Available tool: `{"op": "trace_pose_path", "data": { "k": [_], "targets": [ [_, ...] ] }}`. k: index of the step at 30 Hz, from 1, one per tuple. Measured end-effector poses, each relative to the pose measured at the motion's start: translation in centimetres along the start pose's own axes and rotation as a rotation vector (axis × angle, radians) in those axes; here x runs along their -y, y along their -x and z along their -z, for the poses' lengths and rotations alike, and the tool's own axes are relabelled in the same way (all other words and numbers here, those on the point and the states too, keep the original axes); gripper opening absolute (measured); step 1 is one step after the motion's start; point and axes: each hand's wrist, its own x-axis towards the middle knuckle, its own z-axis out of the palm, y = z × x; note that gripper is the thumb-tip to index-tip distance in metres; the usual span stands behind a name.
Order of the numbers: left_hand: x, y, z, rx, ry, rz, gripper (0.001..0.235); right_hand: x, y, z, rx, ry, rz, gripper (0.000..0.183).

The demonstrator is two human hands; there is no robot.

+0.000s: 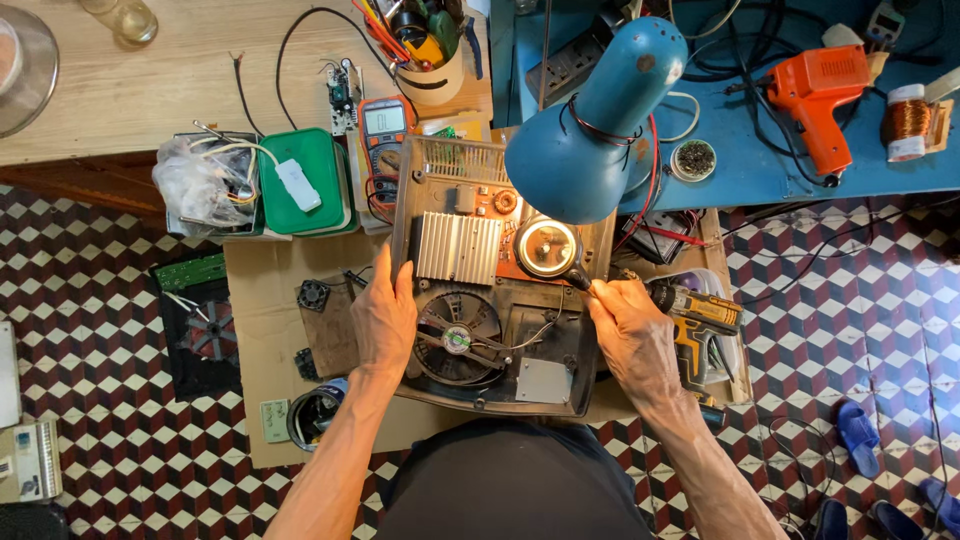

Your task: The person uses a magnifying glass to inspect the interior of an open electronic device, then uses a cordless drill to remove screws from a separate panel containing a fan and circuit board. The person handles the device casing and panel throughout.

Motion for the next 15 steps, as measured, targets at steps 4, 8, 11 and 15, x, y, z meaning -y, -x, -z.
{"op": "trace_pose_path", "data": {
  "k": [4, 8, 11, 15],
  "targets": [
    [0.48, -0.44, -0.22, -0.061, -0.016, -0.086, 0.044, 0.4, 0.19, -0.06, -0.036, -0.016, -0.007, 0.02],
    [0.75, -0.63, -0.37, -0.088, -0.039, -0.116, 0.043, 0.58, 0.08, -0.06, -0.045, 0.014, 0.015, 0.019],
    [0.8, -0.76, -0.5, -0.091, -0.025, -0.13, 0.043, 0.63, 0.08, -0.11, -0.026, 0.029, -0.036, 0.021],
    [0.66, -0.94, -0.36, -0.061, -0.019, -0.112, 0.044, 0.82, 0.17, -0.15, -0.055, 0.047, -0.013, 0.021]
  ]
}}
